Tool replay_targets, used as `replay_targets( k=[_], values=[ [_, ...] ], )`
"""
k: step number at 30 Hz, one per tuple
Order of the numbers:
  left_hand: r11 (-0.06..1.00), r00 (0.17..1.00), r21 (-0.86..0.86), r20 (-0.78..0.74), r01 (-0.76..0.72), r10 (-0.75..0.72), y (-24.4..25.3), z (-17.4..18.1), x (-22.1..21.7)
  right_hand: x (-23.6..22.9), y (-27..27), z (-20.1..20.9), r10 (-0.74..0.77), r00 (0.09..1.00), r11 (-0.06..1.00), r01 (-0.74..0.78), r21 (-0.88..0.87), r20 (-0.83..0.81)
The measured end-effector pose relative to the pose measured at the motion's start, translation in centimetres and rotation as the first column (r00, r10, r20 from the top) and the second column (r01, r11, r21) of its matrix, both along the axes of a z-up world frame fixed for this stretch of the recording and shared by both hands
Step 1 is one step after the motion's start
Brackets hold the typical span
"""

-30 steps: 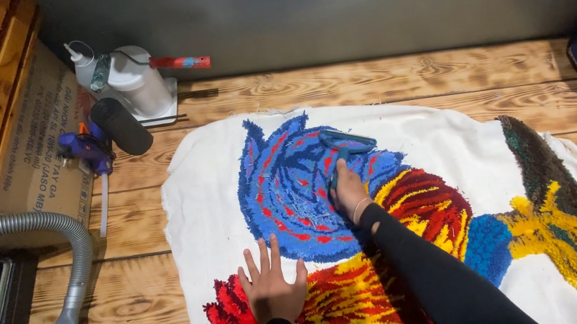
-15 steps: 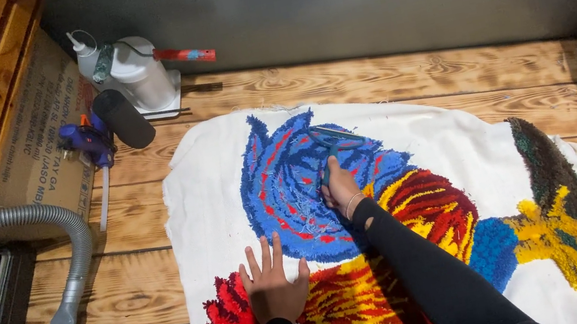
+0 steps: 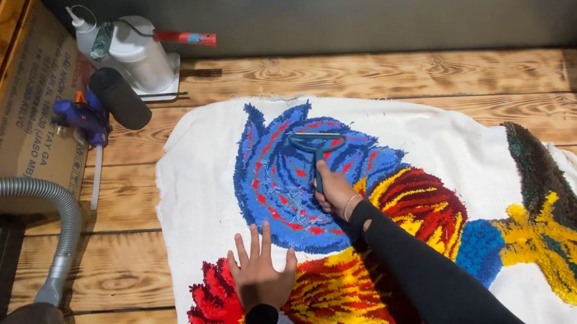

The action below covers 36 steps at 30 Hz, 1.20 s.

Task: Cleaning and trimming a decorative rug shaped like a rooster.

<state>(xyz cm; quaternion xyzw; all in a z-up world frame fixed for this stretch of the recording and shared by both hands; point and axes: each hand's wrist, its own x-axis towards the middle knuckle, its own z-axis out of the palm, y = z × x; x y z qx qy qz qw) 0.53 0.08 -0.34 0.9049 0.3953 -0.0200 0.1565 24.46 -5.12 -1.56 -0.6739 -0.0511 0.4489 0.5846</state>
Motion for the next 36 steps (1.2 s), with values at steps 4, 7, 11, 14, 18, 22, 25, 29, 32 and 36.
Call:
replay_targets(
  k=[4,7,11,14,18,22,25,29,32,36],
  values=[
    [1.000,0.999,-0.009,-0.032,0.000,0.000,-0.1,0.1,0.0,-4.2,-4.0,-2.5,0.154,0.983,0.981,-0.140,-0.137,0.103],
    [0.999,0.998,-0.047,-0.069,-0.009,0.006,-0.3,0.5,0.2,-6.6,-9.2,-1.7,0.324,0.937,0.933,-0.295,-0.206,0.130],
    [0.998,0.998,-0.056,-0.063,-0.008,0.004,0.1,0.0,0.3,-3.2,-11.9,3.2,0.394,0.919,0.915,-0.391,-0.096,0.012],
    [0.999,1.000,-0.037,-0.018,-0.009,0.009,-0.2,-0.4,0.0,-0.5,-10.4,5.5,0.433,0.901,0.902,-0.432,-0.018,0.031],
    [1.000,0.998,0.007,0.056,-0.012,0.011,-0.4,-0.4,-0.3,0.2,-10.8,3.1,0.545,0.836,0.835,-0.548,-0.047,-0.062],
    [0.999,0.994,0.032,0.108,-0.004,0.001,-0.6,-1.0,-0.4,1.9,-17.0,3.9,0.593,0.805,0.784,-0.574,-0.234,0.010],
    [0.998,0.994,0.054,0.109,-0.010,0.004,-0.3,-0.6,-0.4,3.4,-20.6,5.9,0.512,0.840,0.822,-0.418,-0.387,0.182],
    [0.999,0.969,-0.039,0.245,0.037,-0.026,-0.2,-1.8,-1.2,1.9,-22.3,7.3,0.437,0.878,0.875,-0.365,-0.319,0.193],
    [0.986,0.908,-0.112,0.412,0.127,-0.070,-0.4,-3.4,-2.6,-1.3,-21.5,6.3,0.453,0.876,0.880,-0.410,-0.239,0.165],
    [0.953,0.885,-0.077,0.399,0.295,-0.242,-2.9,-2.4,-7.3,-4.9,-19.8,5.1,0.532,0.828,0.828,-0.465,-0.314,0.177]
  ],
)
